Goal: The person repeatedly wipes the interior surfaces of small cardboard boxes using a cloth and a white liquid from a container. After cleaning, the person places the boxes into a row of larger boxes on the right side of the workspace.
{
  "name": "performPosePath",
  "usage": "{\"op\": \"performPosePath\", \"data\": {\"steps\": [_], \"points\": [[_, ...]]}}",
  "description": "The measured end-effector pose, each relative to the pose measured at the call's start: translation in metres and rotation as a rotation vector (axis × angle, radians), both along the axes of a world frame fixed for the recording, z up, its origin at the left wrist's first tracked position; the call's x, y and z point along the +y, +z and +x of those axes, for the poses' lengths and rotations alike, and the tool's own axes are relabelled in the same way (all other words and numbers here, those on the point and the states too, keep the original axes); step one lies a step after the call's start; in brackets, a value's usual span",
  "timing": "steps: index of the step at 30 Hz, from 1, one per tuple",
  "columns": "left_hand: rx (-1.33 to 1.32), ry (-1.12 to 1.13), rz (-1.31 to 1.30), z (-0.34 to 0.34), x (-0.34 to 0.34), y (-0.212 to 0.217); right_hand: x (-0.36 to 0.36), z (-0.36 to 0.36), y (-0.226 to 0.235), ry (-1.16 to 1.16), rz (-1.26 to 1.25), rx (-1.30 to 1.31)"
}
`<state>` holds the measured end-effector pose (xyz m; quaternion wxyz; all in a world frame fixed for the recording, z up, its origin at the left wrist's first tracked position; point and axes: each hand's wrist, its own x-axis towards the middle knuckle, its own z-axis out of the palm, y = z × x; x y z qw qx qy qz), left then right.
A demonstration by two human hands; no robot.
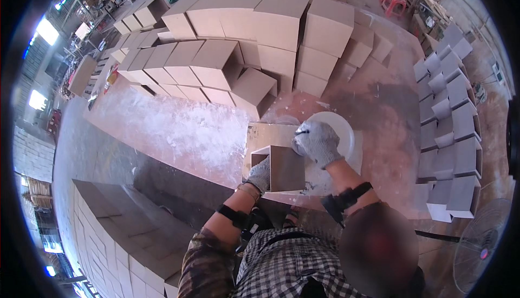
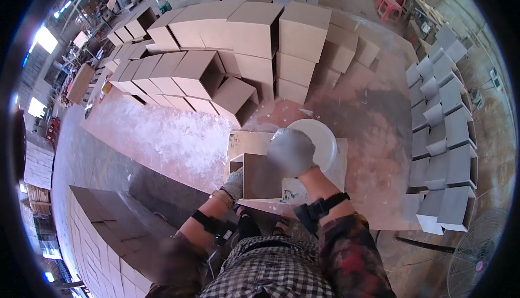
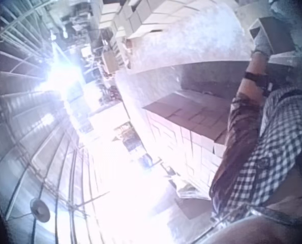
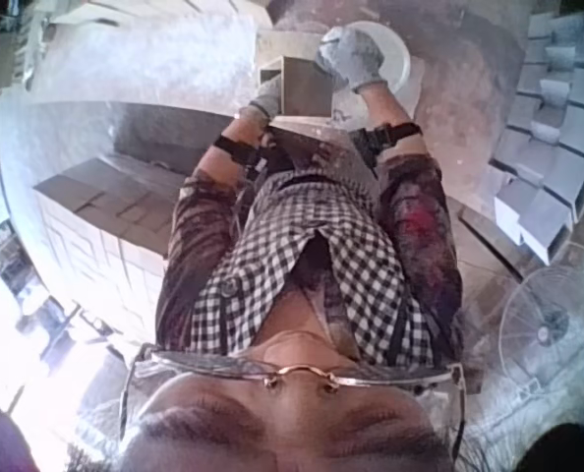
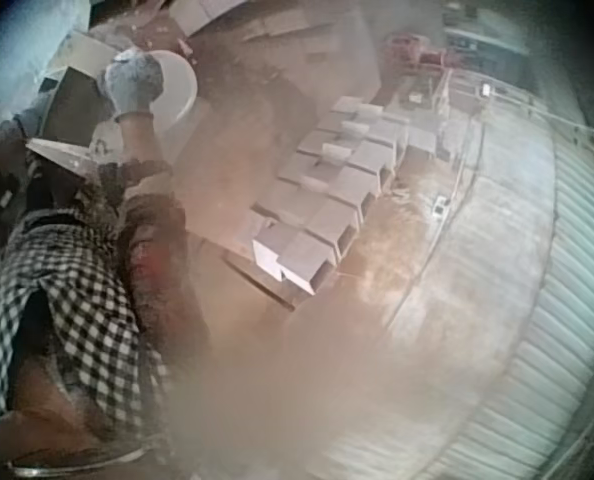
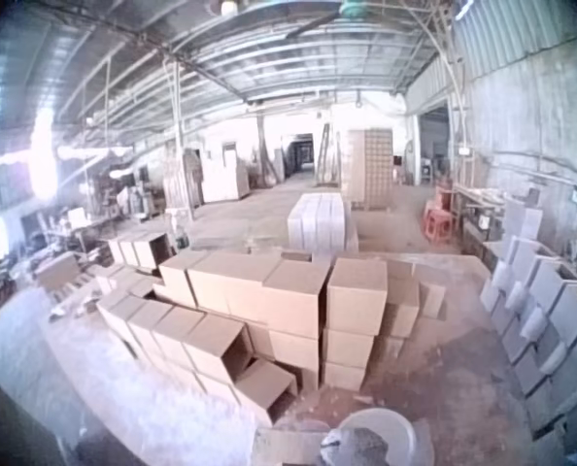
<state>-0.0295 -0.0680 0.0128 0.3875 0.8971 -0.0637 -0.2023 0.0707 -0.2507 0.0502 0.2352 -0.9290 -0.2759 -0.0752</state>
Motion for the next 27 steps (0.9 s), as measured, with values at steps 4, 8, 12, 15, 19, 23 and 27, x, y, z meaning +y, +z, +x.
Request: {"op": "performPosePath", "data": {"steps": [4, 8, 12, 15, 19, 23, 27], "points": [[-0.165, 0.044, 0.017, -0.017, 0.017, -0.031, 0.008, -0.076, 0.005, -0.032, 0.098, -0.093], [-0.049, 0.146, -0.071, -0.016, 0.016, -0.033, 0.002, -0.089, 0.034, 0.116, 0.216, 0.261], [0.119, 0.235, -0.368, -0.007, 0.002, -0.034, 0.003, 0.009, -0.006, -0.026, -0.127, 0.071], [0.134, 0.339, -0.419, -0.011, 0.007, -0.035, -0.011, 0.008, -0.005, 0.009, 0.014, -0.174], [0.104, 0.062, 0.003, -0.003, 0.009, -0.008, -0.051, -0.003, -0.004, -0.129, 0.137, -0.078], [-0.169, -0.014, 0.062, -0.009, 0.018, -0.059, -0.071, -0.009, 0.012, -0.231, -0.065, 0.073], [-0.204, -0.008, 0.053, -0.008, 0.011, -0.038, -0.073, -0.013, 0.0, -0.276, -0.113, 0.117]]}}
